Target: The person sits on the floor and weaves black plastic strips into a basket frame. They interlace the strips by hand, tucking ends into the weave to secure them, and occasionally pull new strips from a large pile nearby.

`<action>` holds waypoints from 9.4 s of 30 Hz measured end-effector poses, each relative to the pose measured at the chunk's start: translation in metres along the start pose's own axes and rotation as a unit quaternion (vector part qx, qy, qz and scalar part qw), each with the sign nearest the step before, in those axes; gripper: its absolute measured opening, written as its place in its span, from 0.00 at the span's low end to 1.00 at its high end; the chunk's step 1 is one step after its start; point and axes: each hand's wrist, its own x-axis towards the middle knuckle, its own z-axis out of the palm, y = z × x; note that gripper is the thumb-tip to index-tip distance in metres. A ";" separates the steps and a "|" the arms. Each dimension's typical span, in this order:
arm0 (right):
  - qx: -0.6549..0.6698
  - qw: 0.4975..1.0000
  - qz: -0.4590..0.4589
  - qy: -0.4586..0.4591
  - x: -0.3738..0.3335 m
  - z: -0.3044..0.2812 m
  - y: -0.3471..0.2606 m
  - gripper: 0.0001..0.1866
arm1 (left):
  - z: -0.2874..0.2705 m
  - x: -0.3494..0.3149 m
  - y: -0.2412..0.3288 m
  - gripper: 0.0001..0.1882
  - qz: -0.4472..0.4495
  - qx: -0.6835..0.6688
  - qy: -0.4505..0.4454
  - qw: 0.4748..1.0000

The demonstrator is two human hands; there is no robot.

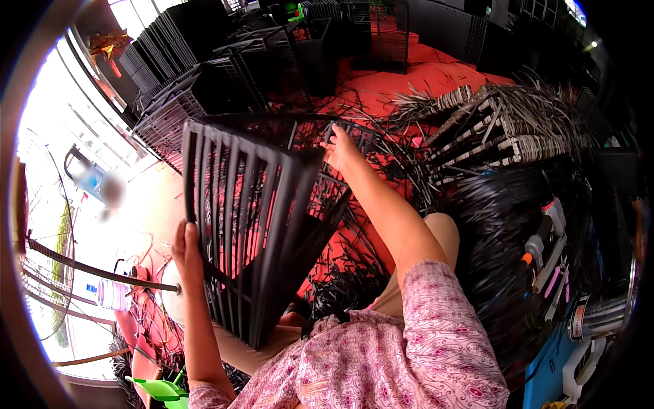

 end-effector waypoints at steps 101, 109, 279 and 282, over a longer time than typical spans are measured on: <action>-0.437 0.612 -0.303 0.585 -0.536 -0.193 -0.248 0.46 | 0.172 -0.022 0.059 0.19 -0.027 -0.249 -0.078 0.965; -0.360 0.660 -0.373 0.544 -0.610 -0.058 -0.209 0.42 | 0.163 -0.029 0.069 0.21 -0.022 -0.206 -0.103 0.973; -0.371 0.643 -0.514 0.431 -0.415 -0.139 -0.268 0.28 | 0.638 -0.154 0.363 0.47 0.173 0.039 -0.620 0.764; -0.526 0.566 -0.413 0.482 -0.445 -0.120 -0.255 0.21 | 0.660 -0.143 0.340 0.27 0.192 0.056 -0.611 0.766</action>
